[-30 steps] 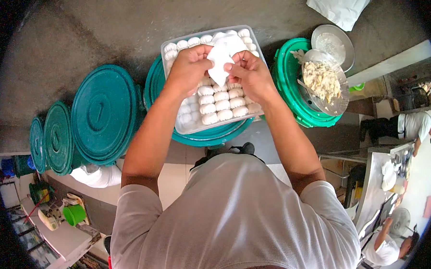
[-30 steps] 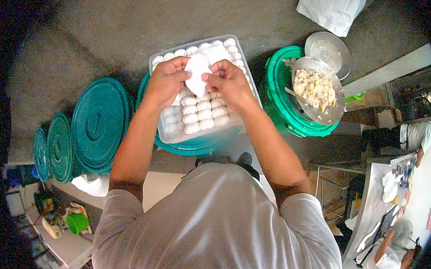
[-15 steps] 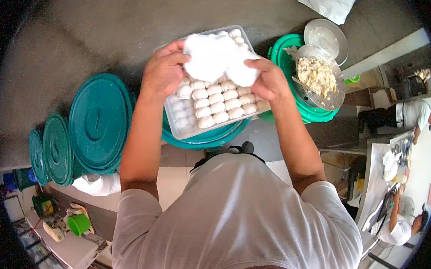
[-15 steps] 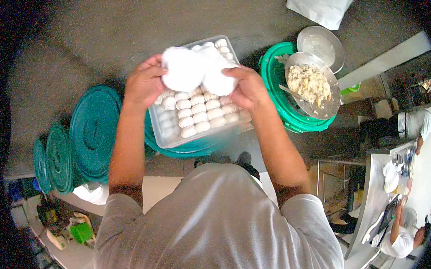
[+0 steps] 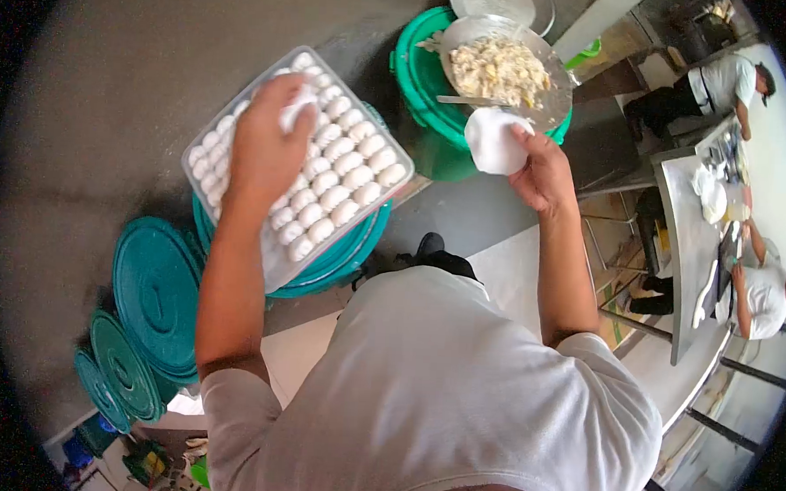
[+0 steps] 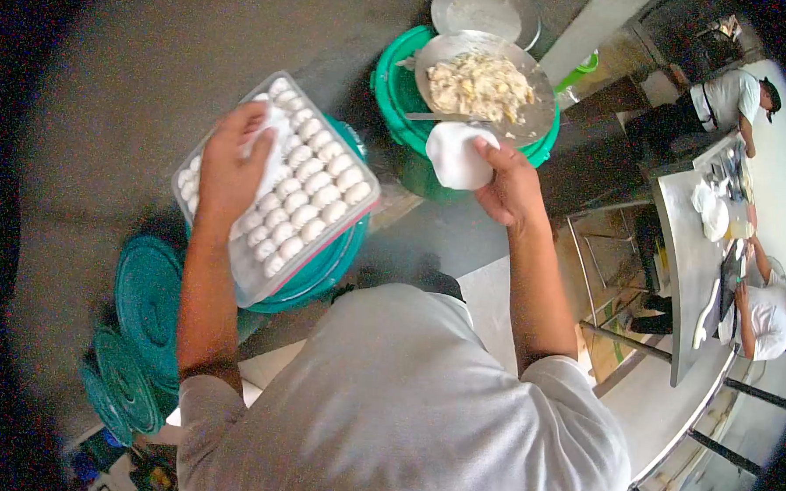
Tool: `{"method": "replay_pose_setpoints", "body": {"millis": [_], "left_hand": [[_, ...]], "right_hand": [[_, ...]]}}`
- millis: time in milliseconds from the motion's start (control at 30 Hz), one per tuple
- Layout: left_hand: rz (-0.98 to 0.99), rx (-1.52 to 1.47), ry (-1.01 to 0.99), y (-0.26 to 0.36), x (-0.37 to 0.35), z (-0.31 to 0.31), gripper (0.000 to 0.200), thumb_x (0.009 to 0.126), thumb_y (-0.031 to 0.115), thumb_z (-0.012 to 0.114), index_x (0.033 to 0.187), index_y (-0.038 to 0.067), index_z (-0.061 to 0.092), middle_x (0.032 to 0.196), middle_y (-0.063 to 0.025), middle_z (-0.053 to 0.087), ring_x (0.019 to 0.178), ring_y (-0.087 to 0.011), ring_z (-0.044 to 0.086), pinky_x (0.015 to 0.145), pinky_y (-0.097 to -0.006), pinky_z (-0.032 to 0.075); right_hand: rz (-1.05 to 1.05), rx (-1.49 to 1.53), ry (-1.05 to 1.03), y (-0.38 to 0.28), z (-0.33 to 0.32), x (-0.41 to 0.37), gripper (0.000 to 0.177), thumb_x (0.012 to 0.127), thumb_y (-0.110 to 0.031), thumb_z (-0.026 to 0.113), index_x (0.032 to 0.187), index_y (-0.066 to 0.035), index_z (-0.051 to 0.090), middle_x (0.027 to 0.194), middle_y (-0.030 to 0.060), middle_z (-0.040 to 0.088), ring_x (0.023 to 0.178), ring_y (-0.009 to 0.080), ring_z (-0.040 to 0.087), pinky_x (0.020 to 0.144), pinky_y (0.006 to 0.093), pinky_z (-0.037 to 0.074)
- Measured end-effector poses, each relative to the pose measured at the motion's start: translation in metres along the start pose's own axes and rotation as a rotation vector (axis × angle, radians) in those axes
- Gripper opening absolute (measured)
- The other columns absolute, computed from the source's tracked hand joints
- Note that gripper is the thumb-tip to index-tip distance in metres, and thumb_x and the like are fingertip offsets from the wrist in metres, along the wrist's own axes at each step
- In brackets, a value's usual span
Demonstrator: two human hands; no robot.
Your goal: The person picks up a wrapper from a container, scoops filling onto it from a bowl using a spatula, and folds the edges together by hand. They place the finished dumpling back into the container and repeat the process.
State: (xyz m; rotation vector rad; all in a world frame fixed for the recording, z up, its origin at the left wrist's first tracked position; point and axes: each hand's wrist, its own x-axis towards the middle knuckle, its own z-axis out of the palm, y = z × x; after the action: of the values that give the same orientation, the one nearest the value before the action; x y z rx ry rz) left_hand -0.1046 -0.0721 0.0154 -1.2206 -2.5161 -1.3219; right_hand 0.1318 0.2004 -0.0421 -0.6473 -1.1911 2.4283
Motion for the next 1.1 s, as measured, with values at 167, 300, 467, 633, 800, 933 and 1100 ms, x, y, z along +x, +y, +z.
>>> {"method": "replay_pose_setpoints", "body": {"millis": [167,300,467,633,800,933,1100], "left_hand": [[0.339,0.186,-0.433,0.072,0.049,0.129,0.03,0.093,0.013,0.057,0.121,0.001,0.06,0.115,-0.023,0.063,0.108,-0.0377,0.061,0.095,-0.0487,0.047],[0.313,0.602,-0.627,0.084,0.067,0.212,0.031,0.093,0.012,0.054,0.122,0.002,0.061,0.115,-0.0247,0.062,0.11,-0.0368,0.062,0.094,-0.0495,0.048],[0.287,0.645,-0.822,0.09,0.08,0.226,0.038,0.089,0.008,0.048,0.125,0.008,0.063,0.109,-0.0249,0.065,0.108,-0.0374,0.064,0.09,-0.0491,0.051],[0.193,0.593,-0.6,0.092,0.095,0.185,0.04,0.088,0.008,0.048,0.124,0.01,0.065,0.107,-0.0217,0.067,0.105,-0.0401,0.065,0.089,-0.0493,0.052],[0.163,0.631,-0.777,0.097,0.074,0.202,0.041,0.085,0.003,0.051,0.121,0.01,0.067,0.109,-0.0236,0.067,0.103,-0.0406,0.065,0.088,-0.0509,0.052],[0.101,0.553,-0.606,0.096,0.085,0.193,0.041,0.084,0.001,0.051,0.12,0.008,0.068,0.109,-0.0256,0.067,0.104,-0.0416,0.065,0.092,-0.0499,0.051],[0.098,0.631,-0.737,0.097,0.084,0.215,0.039,0.086,0.002,0.05,0.119,0.008,0.069,0.104,-0.026,0.068,0.103,-0.0414,0.066,0.093,-0.0501,0.05]], "right_hand": [[0.073,0.138,0.07,0.006,-0.048,-0.02,0.032,0.101,-0.017,0.055,0.122,0.007,0.058,0.117,0.0155,0.067,0.101,0.0257,0.068,0.093,0.0411,0.055],[0.102,0.145,0.094,0.007,-0.079,-0.028,0.036,0.102,-0.022,0.054,0.123,0.007,0.058,0.117,0.016,0.067,0.103,0.0258,0.068,0.093,0.0411,0.055],[0.103,0.181,0.121,-0.008,-0.12,-0.033,0.036,0.102,-0.022,0.054,0.123,0.008,0.058,0.117,0.0168,0.067,0.103,0.0256,0.068,0.093,0.0419,0.055],[0.128,0.194,0.1,-0.02,-0.152,-0.024,0.037,0.102,-0.022,0.054,0.124,0.008,0.056,0.119,0.0175,0.066,0.102,0.0254,0.068,0.092,0.0412,0.055],[0.136,0.211,0.063,-0.023,-0.16,-0.01,0.04,0.103,-0.025,0.053,0.126,0.008,0.053,0.118,0.0172,0.066,0.101,0.0251,0.069,0.09,0.0397,0.057],[0.152,0.248,0.063,-0.029,-0.161,-0.007,0.041,0.103,-0.026,0.053,0.126,0.008,0.053,0.117,0.017,0.066,0.102,0.0252,0.069,0.091,0.0399,0.057],[0.187,0.294,0.041,-0.028,-0.167,-0.001,0.041,0.103,-0.026,0.053,0.126,0.008,0.053,0.122,0.0189,0.064,0.107,0.0295,0.067,0.094,0.0466,0.055]]}}
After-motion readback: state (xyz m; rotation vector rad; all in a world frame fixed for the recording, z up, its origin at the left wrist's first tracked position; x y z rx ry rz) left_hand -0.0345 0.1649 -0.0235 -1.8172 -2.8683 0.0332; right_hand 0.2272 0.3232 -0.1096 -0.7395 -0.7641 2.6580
